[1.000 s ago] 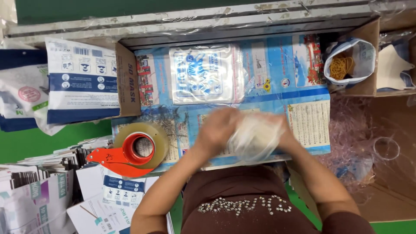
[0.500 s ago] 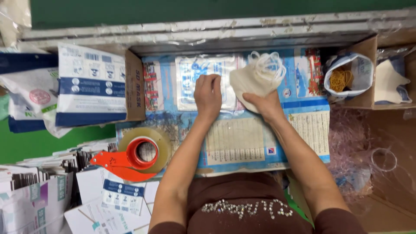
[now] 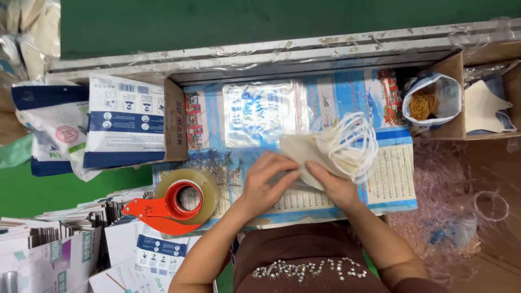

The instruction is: Picking up stacks of masks from a conveyor, placing them into plastic bags, and placing the finished bags onto a conveyor belt.

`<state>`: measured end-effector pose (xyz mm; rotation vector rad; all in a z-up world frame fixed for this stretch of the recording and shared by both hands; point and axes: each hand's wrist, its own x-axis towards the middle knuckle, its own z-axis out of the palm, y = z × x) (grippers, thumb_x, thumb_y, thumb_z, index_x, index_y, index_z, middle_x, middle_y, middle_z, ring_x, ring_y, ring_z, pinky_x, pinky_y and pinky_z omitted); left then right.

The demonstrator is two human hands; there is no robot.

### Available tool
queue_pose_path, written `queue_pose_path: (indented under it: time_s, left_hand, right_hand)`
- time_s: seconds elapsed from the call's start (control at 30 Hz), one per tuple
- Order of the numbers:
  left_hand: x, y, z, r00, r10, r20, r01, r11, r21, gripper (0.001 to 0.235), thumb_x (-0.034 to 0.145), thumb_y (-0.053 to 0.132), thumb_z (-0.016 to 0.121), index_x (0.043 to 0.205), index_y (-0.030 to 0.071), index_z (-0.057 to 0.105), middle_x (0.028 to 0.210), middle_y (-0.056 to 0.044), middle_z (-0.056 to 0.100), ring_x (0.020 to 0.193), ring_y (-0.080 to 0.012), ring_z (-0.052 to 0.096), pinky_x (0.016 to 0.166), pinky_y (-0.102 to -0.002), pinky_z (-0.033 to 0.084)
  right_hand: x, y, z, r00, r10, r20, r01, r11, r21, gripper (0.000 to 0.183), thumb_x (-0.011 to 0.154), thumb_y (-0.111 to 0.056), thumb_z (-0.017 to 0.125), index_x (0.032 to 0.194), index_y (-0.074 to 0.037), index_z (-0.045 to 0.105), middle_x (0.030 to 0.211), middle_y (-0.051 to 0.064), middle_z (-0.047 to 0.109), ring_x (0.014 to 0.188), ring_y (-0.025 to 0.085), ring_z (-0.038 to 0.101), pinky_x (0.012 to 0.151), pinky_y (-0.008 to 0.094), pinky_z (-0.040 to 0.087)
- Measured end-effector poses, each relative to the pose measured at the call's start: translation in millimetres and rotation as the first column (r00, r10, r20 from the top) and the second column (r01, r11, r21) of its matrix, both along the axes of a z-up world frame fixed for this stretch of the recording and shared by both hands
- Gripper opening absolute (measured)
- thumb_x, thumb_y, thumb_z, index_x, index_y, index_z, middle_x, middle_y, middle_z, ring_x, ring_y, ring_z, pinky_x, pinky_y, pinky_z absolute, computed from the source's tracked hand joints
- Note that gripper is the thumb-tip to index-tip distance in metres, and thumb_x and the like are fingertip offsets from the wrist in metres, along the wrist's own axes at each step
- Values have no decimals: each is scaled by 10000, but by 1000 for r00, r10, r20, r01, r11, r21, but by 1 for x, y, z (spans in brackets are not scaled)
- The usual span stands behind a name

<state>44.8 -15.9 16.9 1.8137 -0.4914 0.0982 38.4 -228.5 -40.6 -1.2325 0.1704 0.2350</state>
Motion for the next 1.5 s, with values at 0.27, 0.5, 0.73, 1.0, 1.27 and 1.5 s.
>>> queue_pose_path:
  time_s: [0.27, 0.5, 0.73, 1.0, 1.27, 1.5]
  left_hand:
    - [6, 18, 41, 977, -178, 117, 131, 935, 329, 308, 870, 357, 838, 1021, 97, 768, 990, -66, 762, 871, -235, 727, 797, -379, 558]
    - [-8, -26, 34, 919, -393, 30, 380, 904, 195, 258, 907, 312, 767, 1076, 119, 736, 1163, -66, 783, 987, -206, 756, 852, -306, 604]
    - [2, -23, 43, 888, -246, -389, 399, 832, 385, 584, 760, 509, 805, 1178, 108, 728, 920, -106, 792, 695, -218, 753, 647, -345, 573]
    - [-2, -23, 29, 848, -211, -486, 399, 857, 326, 383, 846, 385, 781, 1128, 126, 766, 872, -126, 793, 632, -251, 734, 660, -364, 564]
    - [-9, -16, -11, 874, -30, -486, -3, 998, -67, 361, 844, 289, 862, 776, 37, 612, 904, -58, 792, 891, -127, 749, 810, -287, 599]
    - [-35, -23, -15, 711, -385, -588, 74, 873, -481, 438, 941, 158, 793, 1278, 1, 561, 1246, -173, 643, 1176, -193, 653, 1003, -315, 566]
  right_hand:
    - [-28, -20, 34, 868, 293, 401, -145, 921, -361, 389, 822, -59, 818, 1188, -5, 696, 1116, 94, 746, 1001, 188, 731, 895, 326, 608]
    - [-29, -36, 16, 786, 619, 7, -558, 713, -424, 483, 750, -112, 793, 1185, -29, 601, 1080, 64, 697, 1007, 189, 678, 877, 333, 545]
    - [-17, -58, 32, 765, 644, 17, -520, 633, -573, 397, 835, -149, 842, 1201, -22, 755, 1314, 186, 653, 1143, 312, 702, 1002, 405, 566]
    - [-13, -52, 55, 692, 681, 239, -339, 599, -726, 147, 790, -125, 826, 911, -40, 824, 815, 74, 759, 708, 181, 708, 602, 311, 551]
    - [-22, -33, 106, 585, 533, 611, 373, 493, -786, 152, 814, -1, 772, 953, -41, 726, 954, 117, 711, 898, 279, 697, 842, 401, 542]
    - [-4, -14, 94, 450, 563, 693, 420, 552, -720, 260, 784, 17, 817, 1024, 24, 717, 972, 115, 663, 896, 290, 655, 782, 406, 516]
